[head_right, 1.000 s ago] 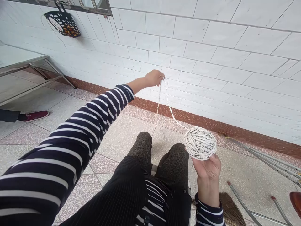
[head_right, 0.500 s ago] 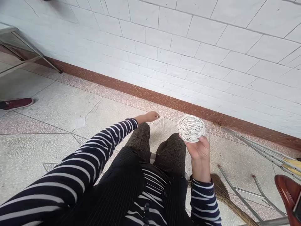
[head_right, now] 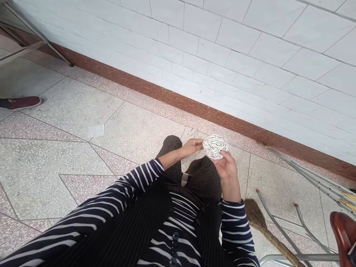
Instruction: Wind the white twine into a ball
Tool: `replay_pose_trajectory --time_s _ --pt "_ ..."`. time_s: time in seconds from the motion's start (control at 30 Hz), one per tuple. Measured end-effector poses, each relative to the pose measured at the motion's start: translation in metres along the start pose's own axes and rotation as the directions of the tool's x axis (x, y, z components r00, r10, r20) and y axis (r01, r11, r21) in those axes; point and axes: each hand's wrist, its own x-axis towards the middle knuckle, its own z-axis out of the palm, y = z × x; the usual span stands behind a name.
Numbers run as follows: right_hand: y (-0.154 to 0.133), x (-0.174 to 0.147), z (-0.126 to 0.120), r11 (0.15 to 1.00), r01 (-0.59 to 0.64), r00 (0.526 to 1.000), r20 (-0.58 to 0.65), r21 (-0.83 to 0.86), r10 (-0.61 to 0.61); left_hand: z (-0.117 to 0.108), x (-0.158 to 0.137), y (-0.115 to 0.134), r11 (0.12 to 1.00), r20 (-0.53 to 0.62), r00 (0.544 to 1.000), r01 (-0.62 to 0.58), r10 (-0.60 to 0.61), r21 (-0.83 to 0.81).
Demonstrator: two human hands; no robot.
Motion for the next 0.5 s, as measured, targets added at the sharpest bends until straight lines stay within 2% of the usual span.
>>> replay_pose_trajectory --time_s 0.13,0.3,0.5 --pt "0.002 -0.004 0.003 1.000 -0.011 1.000 0.027 0.018 0.011 -0.006 -0.003 -0.012 0.985 -0.008 1.000 -0.004 0.006 0.170" --pt "0.005 -0.008 0.002 0.999 -0.014 1.000 -0.010 0.030 0.014 -0.010 -0.010 -0.014 0.894 -0.130 0.991 0.071 -0.014 0.443" --pt "-0.001 -0.006 -0.012 0.999 0.030 0.999 -0.025 0.022 -0.029 -0.018 -0.020 -0.024 0.844 -0.095 0.990 0.137 -0.102 0.519"
